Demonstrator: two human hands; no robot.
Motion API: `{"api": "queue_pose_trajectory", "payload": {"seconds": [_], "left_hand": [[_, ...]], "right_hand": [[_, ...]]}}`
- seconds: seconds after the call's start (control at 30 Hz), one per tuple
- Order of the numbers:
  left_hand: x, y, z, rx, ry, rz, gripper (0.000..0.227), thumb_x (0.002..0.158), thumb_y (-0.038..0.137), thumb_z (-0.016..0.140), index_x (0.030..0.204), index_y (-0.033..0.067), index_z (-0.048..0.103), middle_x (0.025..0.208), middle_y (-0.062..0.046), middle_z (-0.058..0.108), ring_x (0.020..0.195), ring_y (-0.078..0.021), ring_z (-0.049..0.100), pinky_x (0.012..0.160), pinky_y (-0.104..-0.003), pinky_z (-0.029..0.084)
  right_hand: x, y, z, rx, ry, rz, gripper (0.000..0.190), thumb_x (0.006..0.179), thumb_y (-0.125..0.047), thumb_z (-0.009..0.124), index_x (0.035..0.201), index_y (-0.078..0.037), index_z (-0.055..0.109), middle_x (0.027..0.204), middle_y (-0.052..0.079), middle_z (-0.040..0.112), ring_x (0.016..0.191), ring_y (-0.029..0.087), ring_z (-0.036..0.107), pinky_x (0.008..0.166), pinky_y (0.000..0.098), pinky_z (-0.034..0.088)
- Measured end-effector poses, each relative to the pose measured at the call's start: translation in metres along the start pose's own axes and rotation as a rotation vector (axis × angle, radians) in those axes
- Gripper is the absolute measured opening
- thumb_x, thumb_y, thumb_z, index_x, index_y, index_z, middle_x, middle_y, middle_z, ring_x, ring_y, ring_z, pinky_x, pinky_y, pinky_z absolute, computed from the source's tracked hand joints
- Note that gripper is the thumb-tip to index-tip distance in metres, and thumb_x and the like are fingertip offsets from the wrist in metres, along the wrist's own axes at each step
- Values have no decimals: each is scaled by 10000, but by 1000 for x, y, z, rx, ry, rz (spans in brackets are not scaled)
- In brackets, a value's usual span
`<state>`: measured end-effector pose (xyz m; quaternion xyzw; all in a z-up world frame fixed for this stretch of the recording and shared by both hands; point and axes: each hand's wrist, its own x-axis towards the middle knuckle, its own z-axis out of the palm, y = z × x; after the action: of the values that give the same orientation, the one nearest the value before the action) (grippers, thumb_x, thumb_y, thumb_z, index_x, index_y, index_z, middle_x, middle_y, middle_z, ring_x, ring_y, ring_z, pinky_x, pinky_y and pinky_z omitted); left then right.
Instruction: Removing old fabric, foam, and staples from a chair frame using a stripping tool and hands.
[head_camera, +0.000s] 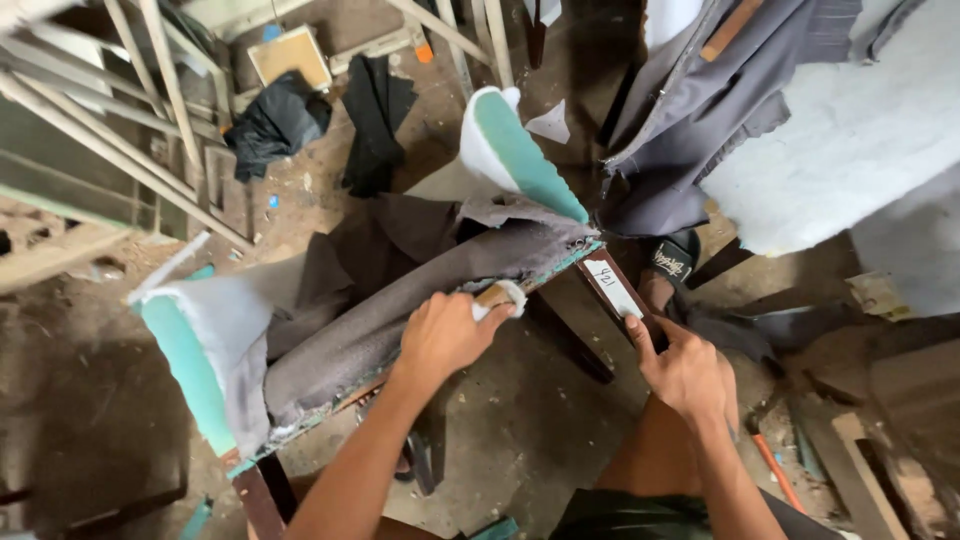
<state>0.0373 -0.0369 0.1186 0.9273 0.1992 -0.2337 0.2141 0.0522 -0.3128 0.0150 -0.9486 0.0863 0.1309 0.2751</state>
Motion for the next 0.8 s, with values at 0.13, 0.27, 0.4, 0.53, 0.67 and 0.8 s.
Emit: {"api": "queue_pose_trajectory", "payload": {"seconds": [0.13,0.27,0.4,0.53,0.67,0.8], "left_hand": [[19,7,-27,318,50,189,732,872,675,494,1023,-4,721,1009,-260,721,1033,-437,686,884,-519,544],[28,28,-34,486,188,304,622,827,652,626,916,41,701,903,-184,721,947,-380,713,835,-474,555],[42,13,-36,364,110,207,742,723,732,664,861,5,728,872,-196,723,927,-395,712,812,-472,563],[70,-17,-36,173,77,306,732,717,718,683,726,-14,689,762,-255,705,811,-392,711,734,-432,554],[58,-21,-7,394,152,332,800,816,807,482,887,48,726,856,-241,728,890,-402,723,785,-485,579],[54,-18,11,260,240,346,763,833,769,551,829,20,697,811,-218,722,849,-394,724,751,-468,577]], "right_hand": [[6,4,9,26,10,20,568,932,-671,541,1126,-186,764,886,205,758,911,410,723,765,513,598],[8,-6,3,10,-8,35,575,934,-676,529,1143,-192,759,897,187,765,921,400,726,772,509,601],[6,-2,4,-71,-21,40,583,933,-683,517,1142,-194,758,909,187,768,931,387,731,785,497,600],[15,-1,3,-63,-12,4,555,934,-635,525,1150,-177,750,941,197,766,949,395,728,815,507,603],[6,-2,4,-100,-24,39,577,931,-691,495,1135,-221,761,934,166,774,944,361,736,811,477,608],[10,-1,5,-78,-8,48,587,936,-698,498,1125,-210,765,913,155,776,925,363,739,783,480,612]]}}
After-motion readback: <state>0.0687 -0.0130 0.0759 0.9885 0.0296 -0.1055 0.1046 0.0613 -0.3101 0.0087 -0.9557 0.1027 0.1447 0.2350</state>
